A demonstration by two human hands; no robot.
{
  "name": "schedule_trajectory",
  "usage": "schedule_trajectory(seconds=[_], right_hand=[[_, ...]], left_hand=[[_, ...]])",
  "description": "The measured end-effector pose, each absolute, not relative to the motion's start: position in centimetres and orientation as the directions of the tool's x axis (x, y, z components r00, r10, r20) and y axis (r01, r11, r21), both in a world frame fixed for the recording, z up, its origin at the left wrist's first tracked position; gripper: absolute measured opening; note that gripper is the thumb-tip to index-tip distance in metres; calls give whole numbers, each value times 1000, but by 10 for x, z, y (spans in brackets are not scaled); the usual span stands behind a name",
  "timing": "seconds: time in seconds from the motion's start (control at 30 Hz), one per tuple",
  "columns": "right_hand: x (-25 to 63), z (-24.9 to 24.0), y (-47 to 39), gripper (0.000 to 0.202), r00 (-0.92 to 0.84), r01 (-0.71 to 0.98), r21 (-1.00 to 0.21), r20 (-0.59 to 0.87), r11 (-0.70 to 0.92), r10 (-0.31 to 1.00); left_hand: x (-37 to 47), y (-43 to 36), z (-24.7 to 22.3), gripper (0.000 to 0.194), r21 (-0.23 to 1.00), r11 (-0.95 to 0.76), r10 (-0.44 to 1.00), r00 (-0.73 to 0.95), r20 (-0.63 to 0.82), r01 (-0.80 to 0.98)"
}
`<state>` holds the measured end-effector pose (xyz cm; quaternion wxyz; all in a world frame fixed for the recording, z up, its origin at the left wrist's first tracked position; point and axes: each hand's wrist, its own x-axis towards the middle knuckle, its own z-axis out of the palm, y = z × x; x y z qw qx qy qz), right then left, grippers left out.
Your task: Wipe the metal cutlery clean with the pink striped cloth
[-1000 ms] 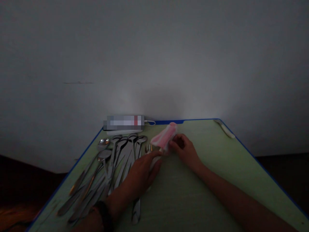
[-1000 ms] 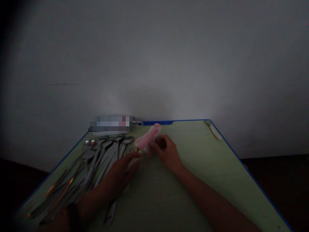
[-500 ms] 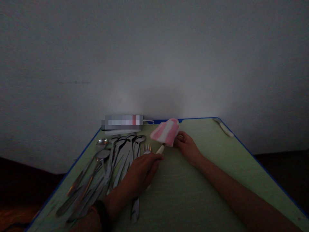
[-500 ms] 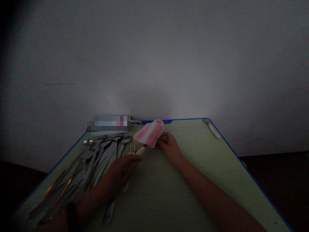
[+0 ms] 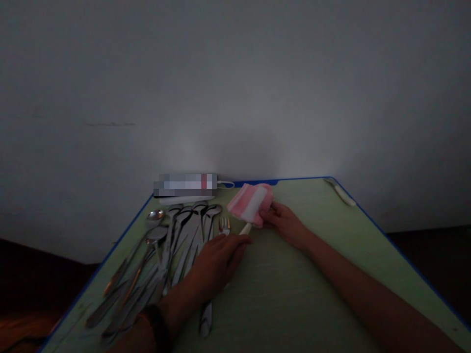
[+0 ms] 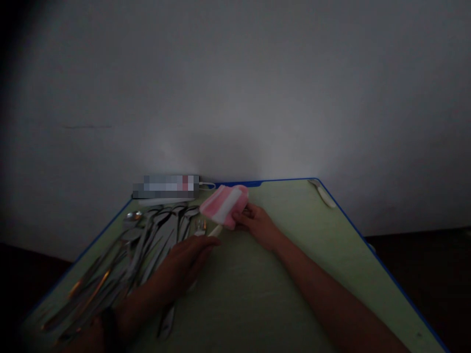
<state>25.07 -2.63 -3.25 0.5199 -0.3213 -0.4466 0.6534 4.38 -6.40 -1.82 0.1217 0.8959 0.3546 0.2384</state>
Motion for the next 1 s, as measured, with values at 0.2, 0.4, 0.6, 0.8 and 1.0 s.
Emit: schedule_trajectory(seconds=[0.2, 0.4, 0.6, 0.8, 1.0], right_hand=[[251, -30, -26, 39, -268, -404, -913, 57, -59, 962], [249, -29, -27, 42, -265, -391, -919, 63, -47, 962], [249, -29, -28, 41, -204, -432, -902, 73, -23, 976], [250, -28, -32, 24, -349, -356, -934, 113, -20, 930], [241, -31, -33, 27, -355, -571, -789, -10, -225, 935]], left_hand=[[43, -62, -19, 22, 441, -675, 735, 591, 332, 591], [45, -63, -19, 23, 448, -640, 768, 541, 343, 625], [45, -64, -19, 25, 501, -590, 807, 465, 363, 633], [44, -64, -16, 23, 461, -664, 746, 555, 368, 588], [49, -65, -13, 20, 360, -752, 656, 678, 331, 552]])
